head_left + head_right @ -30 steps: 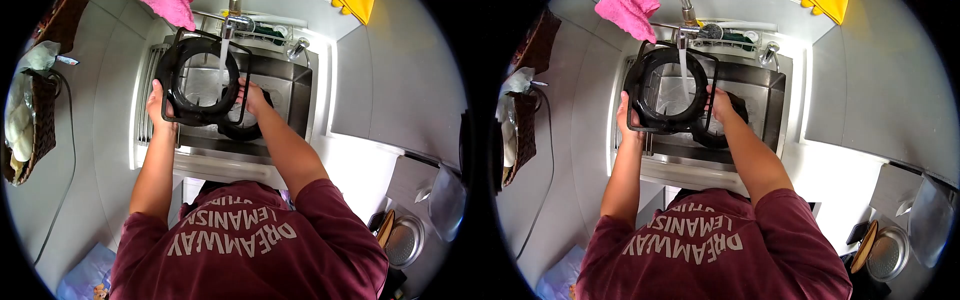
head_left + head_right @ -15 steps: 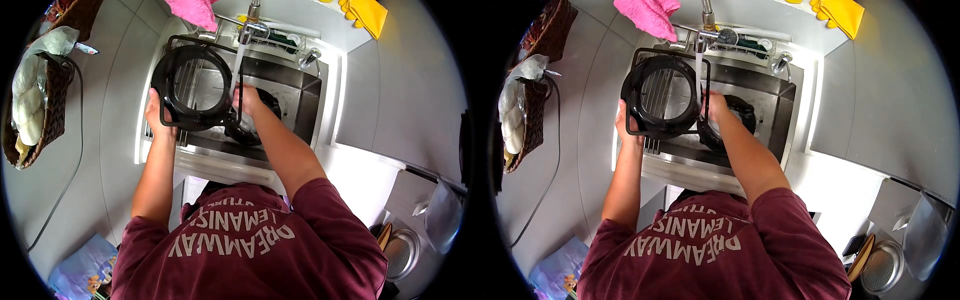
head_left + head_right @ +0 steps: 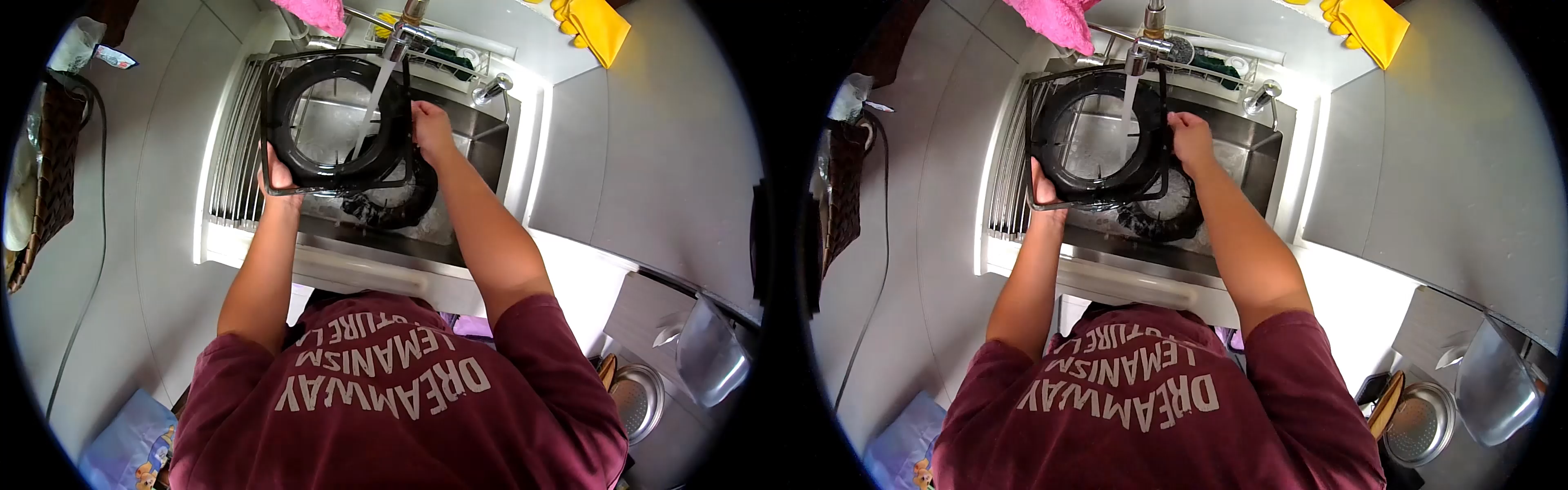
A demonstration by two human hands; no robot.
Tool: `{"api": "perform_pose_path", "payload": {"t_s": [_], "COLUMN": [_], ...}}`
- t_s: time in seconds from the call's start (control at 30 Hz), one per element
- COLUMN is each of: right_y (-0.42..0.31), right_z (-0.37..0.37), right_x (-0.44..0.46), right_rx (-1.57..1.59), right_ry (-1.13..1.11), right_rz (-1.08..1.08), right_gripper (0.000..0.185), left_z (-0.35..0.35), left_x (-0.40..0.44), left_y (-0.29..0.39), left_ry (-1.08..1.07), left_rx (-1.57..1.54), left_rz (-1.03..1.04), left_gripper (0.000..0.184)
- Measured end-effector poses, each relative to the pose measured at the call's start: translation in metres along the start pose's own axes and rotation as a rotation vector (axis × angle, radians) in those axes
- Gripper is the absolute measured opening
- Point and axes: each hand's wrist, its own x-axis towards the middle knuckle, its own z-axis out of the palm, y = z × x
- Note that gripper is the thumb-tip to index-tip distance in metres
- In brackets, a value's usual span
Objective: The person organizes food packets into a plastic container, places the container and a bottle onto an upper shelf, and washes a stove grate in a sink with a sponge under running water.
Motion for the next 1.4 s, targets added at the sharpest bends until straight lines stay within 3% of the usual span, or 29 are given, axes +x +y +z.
{"api": "perform_pose_path", "payload": {"t_s": [0.07, 0.1, 0.23, 0.5, 0.6, 0.77, 0.83, 0.93, 1.17, 1.4], "right_y": [-0.008, -0.011, -0.02, -0.033, -0.031, -0.003, 0.013, 0.027, 0.053, 0.067], "right_z": [-0.01, -0.016, -0.036, -0.072, -0.084, -0.091, -0.094, -0.093, -0.095, -0.093], "right_x": [-0.001, -0.002, -0.005, -0.018, -0.038, -0.071, -0.076, -0.081, -0.085, -0.084], "right_rx": [-0.029, -0.042, -0.118, -0.109, -0.152, 0.041, 0.064, 0.06, -0.148, -0.176], "right_ry": [0.055, 0.085, 0.177, 0.258, 0.271, 0.297, 0.287, 0.288, 0.076, -0.102], "right_rz": [-0.051, -0.075, -0.233, -0.296, -0.169, -0.091, -0.086, -0.026, 0.187, 0.355], "right_gripper": [0.025, 0.025, 0.026, 0.024, 0.02, 0.021, 0.022, 0.023, 0.023, 0.022], "left_z": [0.001, 0.006, 0.033, 0.045, 0.051, 0.018, 0.036, 0.025, 0.008, 0.018], "left_x": [0.009, 0.011, 0.007, 0.029, 0.036, 0.047, 0.011, -0.006, -0.043, -0.076], "left_y": [-0.016, -0.021, -0.039, -0.079, -0.085, -0.105, -0.088, -0.081, -0.042, -0.002], "left_ry": [-0.04, -0.059, -0.081, -0.146, -0.222, -0.241, -0.088, -0.082, 0.109, 0.055], "left_rx": [-0.009, 0.131, 0.147, 0.101, 0.125, 0.011, 0.182, 0.175, 0.31, 0.314], "left_rz": [-0.042, -0.057, -0.101, -0.314, -0.31, -0.414, -0.307, -0.303, -0.292, -0.25], "left_gripper": [0.049, 0.058, 0.06, 0.069, 0.068, 0.047, 0.043, 0.042, 0.048, 0.043]}}
